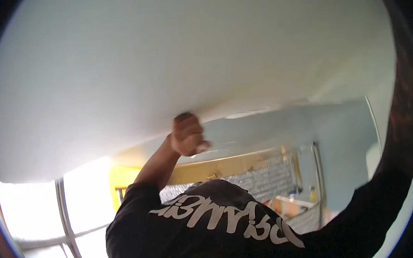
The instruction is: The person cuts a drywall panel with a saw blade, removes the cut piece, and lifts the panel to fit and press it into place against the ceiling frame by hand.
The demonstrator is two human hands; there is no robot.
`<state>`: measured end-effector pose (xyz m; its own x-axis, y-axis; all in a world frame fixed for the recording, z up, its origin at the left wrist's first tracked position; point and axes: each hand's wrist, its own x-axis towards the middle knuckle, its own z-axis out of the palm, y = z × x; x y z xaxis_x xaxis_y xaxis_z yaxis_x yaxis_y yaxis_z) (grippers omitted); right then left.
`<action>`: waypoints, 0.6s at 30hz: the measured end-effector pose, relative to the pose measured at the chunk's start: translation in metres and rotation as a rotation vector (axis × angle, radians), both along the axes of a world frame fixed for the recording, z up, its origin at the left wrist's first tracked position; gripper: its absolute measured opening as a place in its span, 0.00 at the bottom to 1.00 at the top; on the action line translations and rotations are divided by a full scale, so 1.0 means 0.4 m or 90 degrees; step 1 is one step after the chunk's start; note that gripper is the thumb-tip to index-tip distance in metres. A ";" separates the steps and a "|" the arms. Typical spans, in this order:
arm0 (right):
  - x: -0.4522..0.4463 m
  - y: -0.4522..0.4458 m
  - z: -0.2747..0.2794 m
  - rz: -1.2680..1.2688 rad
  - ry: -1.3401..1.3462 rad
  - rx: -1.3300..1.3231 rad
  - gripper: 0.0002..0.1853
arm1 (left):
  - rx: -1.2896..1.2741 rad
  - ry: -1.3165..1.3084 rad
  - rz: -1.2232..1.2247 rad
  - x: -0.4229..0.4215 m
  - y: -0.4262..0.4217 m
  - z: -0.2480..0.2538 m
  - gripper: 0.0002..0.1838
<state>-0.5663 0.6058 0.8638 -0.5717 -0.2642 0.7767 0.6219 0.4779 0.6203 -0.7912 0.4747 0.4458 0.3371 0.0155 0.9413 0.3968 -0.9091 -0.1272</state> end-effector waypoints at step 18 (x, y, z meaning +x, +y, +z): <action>0.075 -0.038 0.040 -0.040 0.053 -0.022 0.22 | -0.352 -1.326 -0.163 -0.632 -0.428 -0.371 0.34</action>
<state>-0.5361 0.5906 0.8797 -0.5199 -0.2011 0.8302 0.7001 0.4566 0.5490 -1.0442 0.3034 0.2975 -0.8505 0.4740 -0.2279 -0.5246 -0.7335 0.4321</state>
